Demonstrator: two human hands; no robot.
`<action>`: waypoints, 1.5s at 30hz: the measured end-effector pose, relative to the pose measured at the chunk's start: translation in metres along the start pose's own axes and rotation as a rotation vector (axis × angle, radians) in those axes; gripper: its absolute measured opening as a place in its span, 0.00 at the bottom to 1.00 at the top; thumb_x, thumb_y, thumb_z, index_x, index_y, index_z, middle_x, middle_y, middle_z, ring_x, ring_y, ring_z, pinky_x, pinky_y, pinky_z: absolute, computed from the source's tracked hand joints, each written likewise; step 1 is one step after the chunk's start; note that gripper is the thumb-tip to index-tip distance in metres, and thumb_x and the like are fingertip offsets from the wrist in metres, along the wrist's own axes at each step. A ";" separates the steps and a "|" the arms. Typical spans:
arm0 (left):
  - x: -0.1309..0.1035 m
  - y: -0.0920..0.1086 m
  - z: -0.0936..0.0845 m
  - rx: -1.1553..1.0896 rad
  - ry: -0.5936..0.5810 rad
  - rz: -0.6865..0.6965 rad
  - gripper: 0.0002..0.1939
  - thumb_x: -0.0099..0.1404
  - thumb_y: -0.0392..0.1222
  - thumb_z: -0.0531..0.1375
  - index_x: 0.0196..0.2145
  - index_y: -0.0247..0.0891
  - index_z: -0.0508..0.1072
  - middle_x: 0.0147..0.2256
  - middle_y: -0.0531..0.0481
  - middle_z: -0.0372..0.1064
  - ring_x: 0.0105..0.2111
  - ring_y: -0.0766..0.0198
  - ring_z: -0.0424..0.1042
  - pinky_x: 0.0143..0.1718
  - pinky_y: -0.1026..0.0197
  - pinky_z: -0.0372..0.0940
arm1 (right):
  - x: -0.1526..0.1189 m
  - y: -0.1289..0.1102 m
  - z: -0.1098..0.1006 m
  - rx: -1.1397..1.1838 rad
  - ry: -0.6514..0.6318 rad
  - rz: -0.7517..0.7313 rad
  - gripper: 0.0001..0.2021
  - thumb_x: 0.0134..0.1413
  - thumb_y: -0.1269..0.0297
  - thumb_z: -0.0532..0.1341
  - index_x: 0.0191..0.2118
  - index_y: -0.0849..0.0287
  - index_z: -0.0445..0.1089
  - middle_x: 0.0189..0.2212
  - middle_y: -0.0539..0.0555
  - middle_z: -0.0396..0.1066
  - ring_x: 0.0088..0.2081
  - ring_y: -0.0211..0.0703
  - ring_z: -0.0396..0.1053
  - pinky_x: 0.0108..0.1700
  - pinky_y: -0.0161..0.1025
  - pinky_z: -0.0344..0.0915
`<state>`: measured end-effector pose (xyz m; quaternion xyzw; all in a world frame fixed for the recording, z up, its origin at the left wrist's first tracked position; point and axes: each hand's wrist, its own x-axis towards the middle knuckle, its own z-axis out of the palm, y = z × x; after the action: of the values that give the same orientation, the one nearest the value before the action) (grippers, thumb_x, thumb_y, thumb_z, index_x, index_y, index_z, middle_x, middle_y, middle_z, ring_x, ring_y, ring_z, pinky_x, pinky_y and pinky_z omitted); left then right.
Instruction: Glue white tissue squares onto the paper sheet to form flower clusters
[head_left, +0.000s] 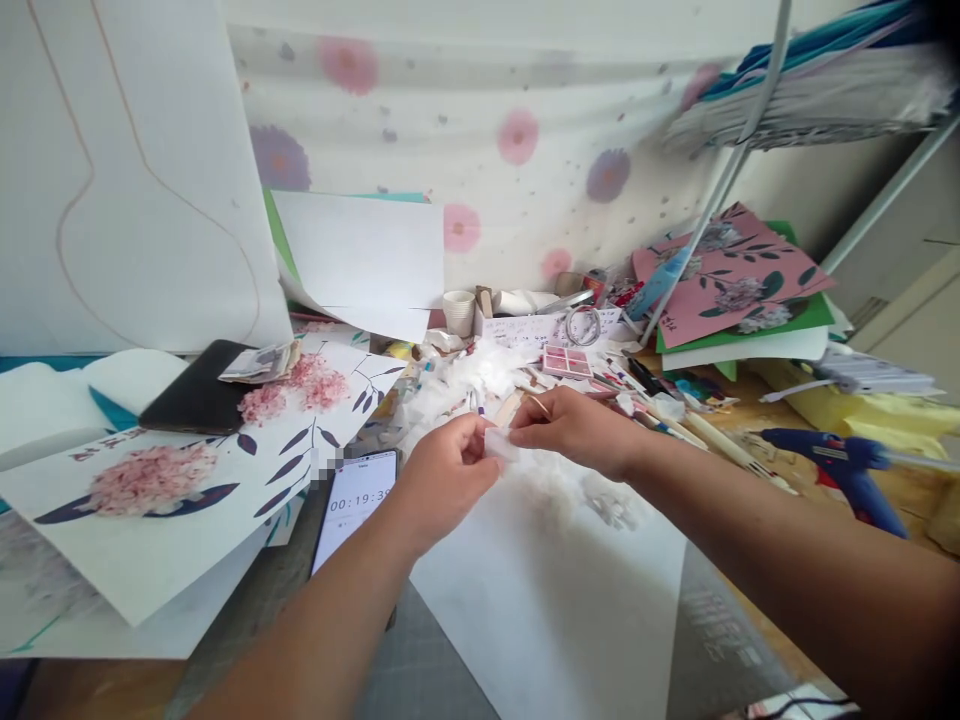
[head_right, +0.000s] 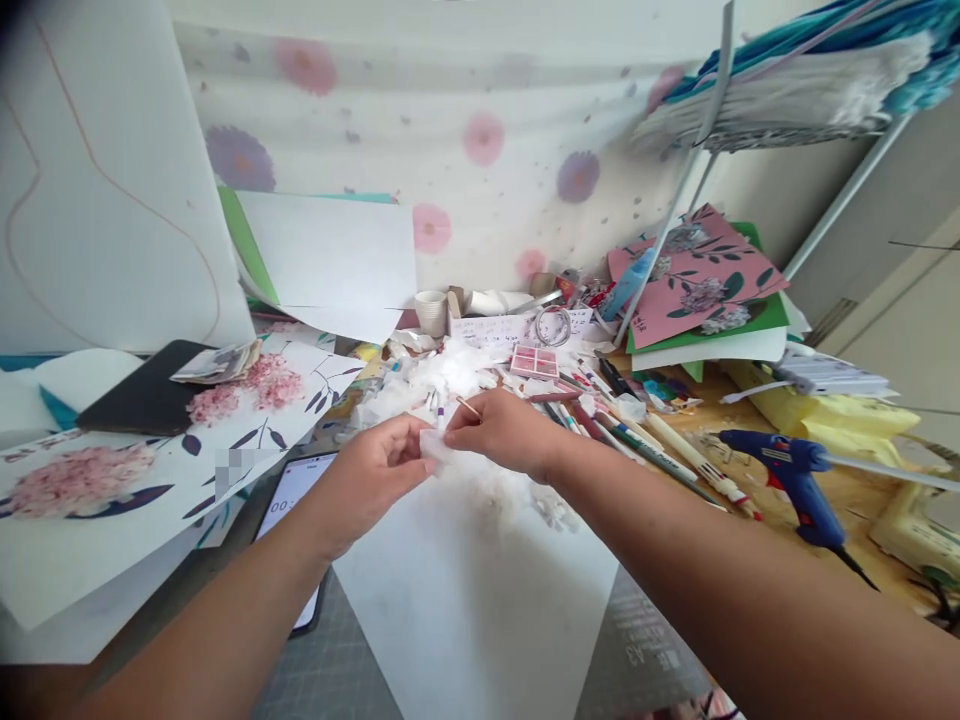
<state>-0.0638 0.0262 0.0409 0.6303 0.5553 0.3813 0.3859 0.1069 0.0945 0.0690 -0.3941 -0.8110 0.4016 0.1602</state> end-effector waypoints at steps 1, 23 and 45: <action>0.000 -0.001 0.001 -0.006 -0.009 -0.008 0.04 0.59 0.41 0.55 0.32 0.39 0.65 0.26 0.56 0.65 0.26 0.66 0.66 0.25 0.65 0.58 | -0.001 0.001 0.000 0.013 0.019 0.017 0.10 0.49 0.60 0.57 0.28 0.63 0.68 0.21 0.47 0.60 0.22 0.31 0.55 0.22 0.31 0.52; 0.001 -0.001 0.013 0.092 -0.111 0.006 0.07 0.58 0.44 0.57 0.33 0.40 0.71 0.29 0.54 0.67 0.28 0.65 0.65 0.27 0.65 0.58 | -0.030 -0.001 0.005 -0.056 0.004 0.128 0.08 0.46 0.62 0.60 0.24 0.61 0.69 0.16 0.44 0.56 0.20 0.31 0.52 0.21 0.31 0.47; -0.004 0.001 0.036 0.082 -0.235 -0.145 0.05 0.58 0.42 0.57 0.28 0.39 0.69 0.26 0.56 0.64 0.28 0.66 0.62 0.30 0.64 0.56 | -0.138 0.023 0.025 -0.073 0.204 -0.425 0.09 0.55 0.77 0.53 0.41 0.60 0.65 0.30 0.53 0.68 0.33 0.36 0.65 0.34 0.33 0.63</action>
<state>-0.0305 0.0200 0.0268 0.6442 0.5654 0.2529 0.4488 0.1921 -0.0163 0.0431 -0.2588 -0.8692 0.2875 0.3079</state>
